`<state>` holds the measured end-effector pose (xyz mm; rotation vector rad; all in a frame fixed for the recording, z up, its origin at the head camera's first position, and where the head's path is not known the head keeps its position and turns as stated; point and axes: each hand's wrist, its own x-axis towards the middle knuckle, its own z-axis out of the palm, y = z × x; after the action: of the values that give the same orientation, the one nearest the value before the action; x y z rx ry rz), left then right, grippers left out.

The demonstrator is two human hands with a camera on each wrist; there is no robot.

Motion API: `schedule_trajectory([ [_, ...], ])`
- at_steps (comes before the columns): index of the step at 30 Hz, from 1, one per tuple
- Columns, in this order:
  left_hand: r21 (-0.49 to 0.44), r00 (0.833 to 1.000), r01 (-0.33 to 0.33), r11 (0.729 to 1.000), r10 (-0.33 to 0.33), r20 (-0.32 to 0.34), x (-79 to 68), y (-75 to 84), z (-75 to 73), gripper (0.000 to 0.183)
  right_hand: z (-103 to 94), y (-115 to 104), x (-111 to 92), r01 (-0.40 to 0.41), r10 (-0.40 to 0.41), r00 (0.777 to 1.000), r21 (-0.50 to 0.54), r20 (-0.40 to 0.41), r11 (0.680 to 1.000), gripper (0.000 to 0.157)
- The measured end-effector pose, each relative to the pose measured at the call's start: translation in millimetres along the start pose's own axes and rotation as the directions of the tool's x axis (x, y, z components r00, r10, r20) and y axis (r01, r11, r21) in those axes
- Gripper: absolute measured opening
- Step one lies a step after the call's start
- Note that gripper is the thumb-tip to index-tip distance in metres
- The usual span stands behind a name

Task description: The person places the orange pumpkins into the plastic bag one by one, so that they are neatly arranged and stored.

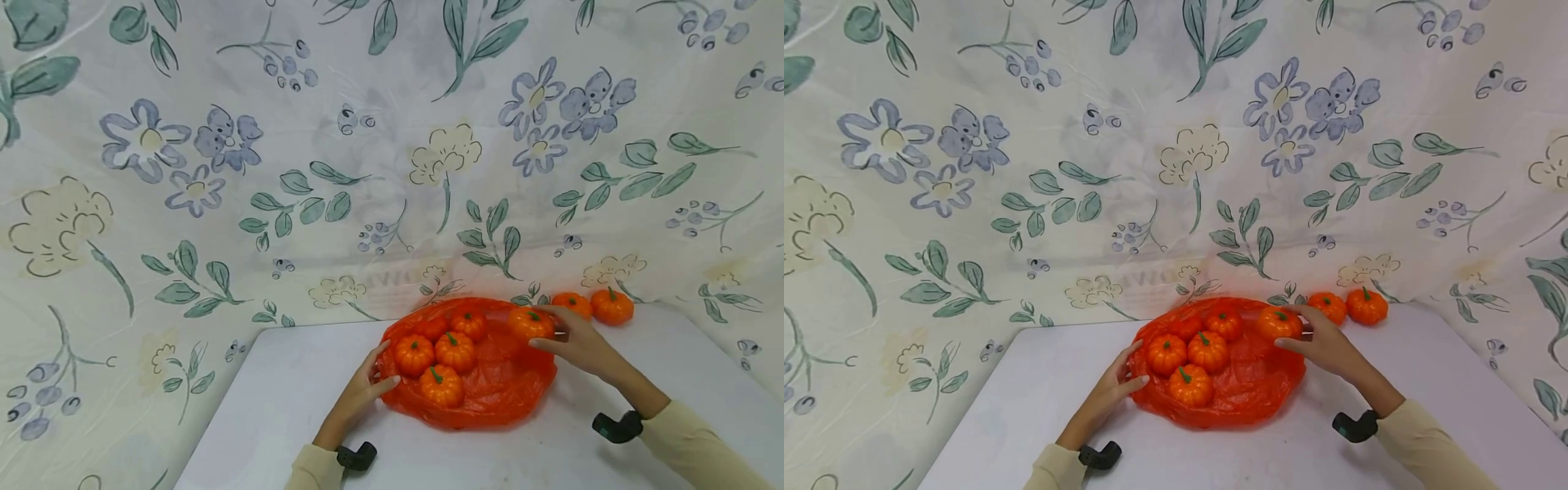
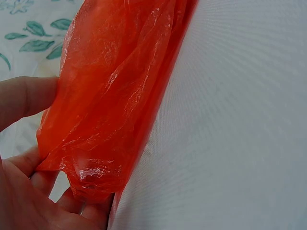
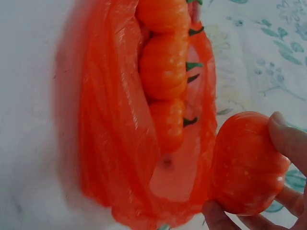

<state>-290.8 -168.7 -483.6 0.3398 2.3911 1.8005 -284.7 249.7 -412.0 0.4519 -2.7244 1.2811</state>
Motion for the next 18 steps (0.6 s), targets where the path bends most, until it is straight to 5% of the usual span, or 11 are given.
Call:
schedule_trajectory([
  [18,0.043,1.0,0.003,0.999,-0.003,-0.002,0.7,-0.5,0.7,0.075,45.7,0,33,-0.067,0.062,0.993,0.037,0.104,0.997,0.074],
])
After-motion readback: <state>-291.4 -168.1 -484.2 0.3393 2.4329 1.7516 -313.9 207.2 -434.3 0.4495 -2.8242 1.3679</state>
